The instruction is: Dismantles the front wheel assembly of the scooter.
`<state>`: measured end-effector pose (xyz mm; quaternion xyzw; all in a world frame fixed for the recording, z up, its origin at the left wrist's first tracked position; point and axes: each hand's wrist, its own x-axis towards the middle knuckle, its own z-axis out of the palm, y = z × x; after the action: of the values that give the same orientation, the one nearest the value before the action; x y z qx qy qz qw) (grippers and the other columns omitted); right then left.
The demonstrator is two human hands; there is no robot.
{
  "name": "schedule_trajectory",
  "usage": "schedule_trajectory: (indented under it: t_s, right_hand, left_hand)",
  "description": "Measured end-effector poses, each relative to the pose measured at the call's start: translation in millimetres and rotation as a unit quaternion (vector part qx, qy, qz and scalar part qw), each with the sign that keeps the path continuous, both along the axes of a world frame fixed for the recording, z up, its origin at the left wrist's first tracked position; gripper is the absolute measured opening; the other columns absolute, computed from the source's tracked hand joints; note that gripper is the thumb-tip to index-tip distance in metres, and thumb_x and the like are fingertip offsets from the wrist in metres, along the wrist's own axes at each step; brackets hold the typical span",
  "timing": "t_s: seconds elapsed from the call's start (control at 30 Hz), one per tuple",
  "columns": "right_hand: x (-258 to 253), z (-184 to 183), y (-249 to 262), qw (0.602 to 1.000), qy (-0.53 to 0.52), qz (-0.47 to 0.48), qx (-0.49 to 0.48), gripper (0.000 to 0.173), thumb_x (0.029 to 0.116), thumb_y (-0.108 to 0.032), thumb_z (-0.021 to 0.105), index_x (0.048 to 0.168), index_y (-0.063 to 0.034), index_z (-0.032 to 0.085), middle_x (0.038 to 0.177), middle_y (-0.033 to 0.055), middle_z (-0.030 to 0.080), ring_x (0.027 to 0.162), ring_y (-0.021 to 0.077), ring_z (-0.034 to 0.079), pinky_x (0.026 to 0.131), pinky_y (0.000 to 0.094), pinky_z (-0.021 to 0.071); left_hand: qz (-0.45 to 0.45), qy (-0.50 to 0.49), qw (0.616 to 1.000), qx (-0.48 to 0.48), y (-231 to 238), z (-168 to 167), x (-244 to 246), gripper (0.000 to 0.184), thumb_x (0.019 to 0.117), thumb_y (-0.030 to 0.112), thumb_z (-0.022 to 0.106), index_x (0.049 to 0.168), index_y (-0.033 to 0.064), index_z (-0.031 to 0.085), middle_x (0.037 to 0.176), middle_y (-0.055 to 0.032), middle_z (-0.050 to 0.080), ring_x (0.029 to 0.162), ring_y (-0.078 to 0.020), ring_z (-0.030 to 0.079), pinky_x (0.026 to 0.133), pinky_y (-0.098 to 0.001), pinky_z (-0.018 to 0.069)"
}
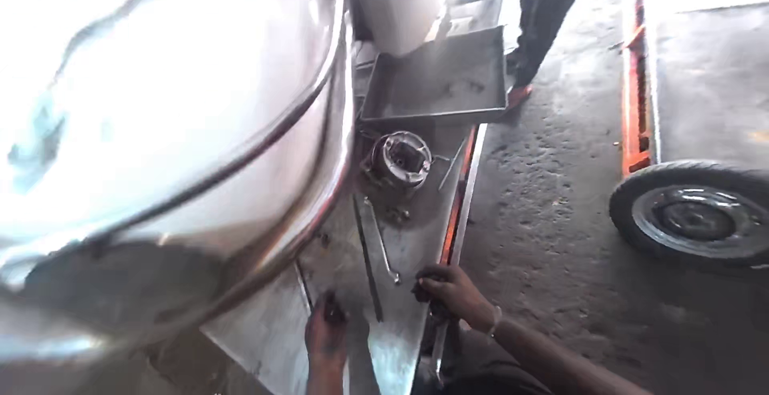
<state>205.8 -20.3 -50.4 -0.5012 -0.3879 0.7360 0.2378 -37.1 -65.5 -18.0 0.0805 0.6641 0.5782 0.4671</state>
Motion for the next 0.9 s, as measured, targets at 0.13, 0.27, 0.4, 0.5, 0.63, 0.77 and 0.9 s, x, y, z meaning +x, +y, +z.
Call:
schedule_trajectory:
  t_s: [0.13, 0.27, 0.4, 0.5, 0.63, 0.77, 0.9]
  right_hand:
    - [20, 8, -11, 0.994, 0.027, -0.107, -0.024, 0.021, 0.1040, -0.014, 0.056, 0.119, -0.0022, 0.065, 0.088, 0.0004, 0.073, 0.067, 0.0071, 0.067, 0.061, 0.0252, 0.0571]
    - [28, 19, -23, 0.978, 0.078, -0.185, -0.048, 0.038, 0.1007, -0.013, 0.061, 0.137, -0.0045, 0.055, 0.110, 0.0058, 0.068, 0.084, 0.0117, 0.069, 0.073, 0.0295, 0.0604]
    - [6, 37, -12, 0.982, 0.138, -0.125, -0.040, 0.042, 0.0969, -0.004, 0.062, 0.138, -0.0019, 0.053, 0.109, 0.0078, 0.067, 0.080, 0.0131, 0.068, 0.069, 0.0314, 0.0598]
    - [-24, 63, 44, 0.974, 0.167, -0.145, 0.038, 0.031, 0.0983, -0.007, 0.062, 0.129, -0.0018, 0.061, 0.099, 0.0052, 0.068, 0.073, 0.0076, 0.064, 0.064, 0.0254, 0.0560]
    - [-85, 86, 124, 0.932, 0.218, -0.249, 0.146, 0.036, 0.1041, -0.010, 0.057, 0.139, -0.0027, 0.057, 0.110, 0.0132, 0.070, 0.079, 0.0143, 0.067, 0.071, 0.0321, 0.0584]
    - [-141, 88, 137, 0.932, 0.136, -0.183, 0.283, 0.039, 0.1034, -0.005, 0.052, 0.141, 0.0013, 0.059, 0.140, 0.0200, 0.059, 0.116, 0.0291, 0.065, 0.099, 0.0435, 0.0533]
    - [-106, 90, 158, 0.929, 0.028, 0.000, 0.369, 0.037, 0.1003, -0.004, 0.056, 0.137, -0.0011, 0.063, 0.133, 0.0240, 0.061, 0.114, 0.0369, 0.064, 0.095, 0.0525, 0.0524]
  left_hand:
    - [-0.088, -0.043, 0.995, 0.030, 143, -1, -1, 0.022, 0.1085, 0.017, 0.038, 0.102, 0.0064, 0.057, 0.078, -0.0010, 0.062, 0.064, -0.0085, 0.063, 0.060, -0.0227, 0.0565]
    - [-0.298, 0.315, 0.900, -0.028, 234, -48, 4, 0.029, 0.1058, 0.013, 0.055, 0.124, -0.0088, 0.061, 0.110, -0.0211, 0.066, 0.096, -0.0258, 0.065, 0.091, -0.0430, 0.0537]
    - [-0.269, 0.434, 0.859, -0.044, 219, -38, 28, 0.037, 0.1035, 0.018, 0.061, 0.131, -0.0060, 0.060, 0.126, -0.0278, 0.064, 0.116, -0.0394, 0.062, 0.102, -0.0564, 0.0469]
    - [-0.129, 0.369, 0.920, -0.025, 183, -6, 26, 0.033, 0.1056, 0.013, 0.053, 0.133, -0.0057, 0.053, 0.122, -0.0211, 0.060, 0.103, -0.0255, 0.059, 0.092, -0.0413, 0.0494]
    - [-0.064, 0.385, 0.912, 0.124, 162, 54, 11, 0.027, 0.1069, 0.008, 0.044, 0.127, -0.0071, 0.055, 0.112, -0.0069, 0.063, 0.096, -0.0073, 0.063, 0.088, -0.0254, 0.0534]
    - [-0.180, 0.412, 0.876, 0.171, 168, 91, 6, 0.032, 0.1068, 0.008, 0.040, 0.131, -0.0079, 0.055, 0.114, -0.0017, 0.067, 0.094, -0.0015, 0.065, 0.086, -0.0207, 0.0547]
    - [-0.214, 0.391, 0.877, 0.178, 166, 93, 11, 0.034, 0.1012, 0.001, 0.040, 0.129, -0.0103, 0.056, 0.113, -0.0017, 0.070, 0.093, -0.0037, 0.069, 0.083, -0.0238, 0.0581]
